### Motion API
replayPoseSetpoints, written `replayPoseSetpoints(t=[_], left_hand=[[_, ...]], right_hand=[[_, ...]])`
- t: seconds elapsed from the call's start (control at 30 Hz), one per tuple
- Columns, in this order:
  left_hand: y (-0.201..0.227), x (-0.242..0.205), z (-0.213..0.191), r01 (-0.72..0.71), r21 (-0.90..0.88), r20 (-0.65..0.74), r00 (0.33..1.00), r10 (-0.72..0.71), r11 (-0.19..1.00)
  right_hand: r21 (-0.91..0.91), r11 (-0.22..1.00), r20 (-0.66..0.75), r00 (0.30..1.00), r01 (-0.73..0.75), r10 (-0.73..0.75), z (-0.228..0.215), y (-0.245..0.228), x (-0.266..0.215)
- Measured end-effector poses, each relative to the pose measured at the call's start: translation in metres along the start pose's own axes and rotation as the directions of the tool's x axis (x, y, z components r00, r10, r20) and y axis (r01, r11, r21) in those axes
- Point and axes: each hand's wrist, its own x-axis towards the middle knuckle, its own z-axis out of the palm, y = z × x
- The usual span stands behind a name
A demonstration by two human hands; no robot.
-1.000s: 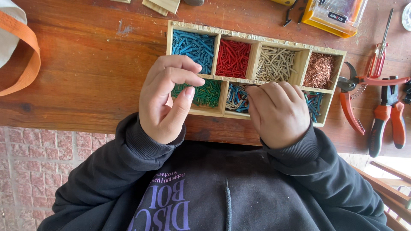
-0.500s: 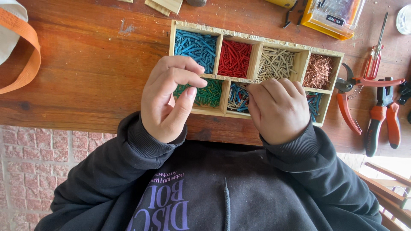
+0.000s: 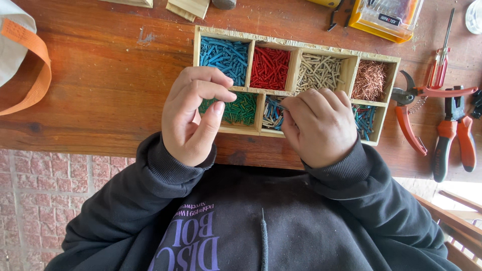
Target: The person selects small metal pins and copper wire from a compartmentalized wooden box. They use pliers to cut and bend the wire, then wrap it around the pins to form small components. The process is repeated multiple times with different pins and wire lengths.
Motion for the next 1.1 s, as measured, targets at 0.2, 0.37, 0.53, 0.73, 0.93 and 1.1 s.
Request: replayPoseSetpoints(t=[0.2, 0.37, 0.53, 0.73, 0.93, 1.1], left_hand=[[-0.001, 0.000, 0.000, 0.005, 0.001, 0.004, 1.000, -0.005, 1.000], [-0.001, 0.000, 0.000, 0.002, 0.010, 0.009, 1.000, -0.003, 1.000], [0.001, 0.000, 0.000, -0.005, 0.028, 0.013, 1.000, 0.005, 1.000], [0.007, 0.003, 0.018, -0.155, 0.420, 0.143, 0.984, 0.103, 0.894], [0.026, 0.018, 0.063, -0.254, 0.366, 0.299, 0.943, 0.146, 0.895], [0.031, 0.047, 0.114, -0.284, 0.314, 0.288, 0.938, 0.194, 0.906]], right_hand=[[-0.071, 0.997, 0.017, 1.000, 0.009, -0.008, 0.004, 0.002, 0.000], [-0.065, 0.997, 0.015, 0.999, 0.030, -0.029, 0.003, 0.003, 0.000], [-0.009, 1.000, -0.022, 1.000, 0.002, -0.002, -0.013, 0.008, -0.011], [0.213, 0.977, -0.139, 0.989, -0.013, 0.044, -0.020, 0.023, -0.049], [0.483, 0.867, -0.193, 0.952, -0.120, 0.239, -0.020, 0.030, -0.076], [0.472, 0.857, -0.285, 0.884, -0.207, 0.371, -0.026, 0.052, -0.091]])
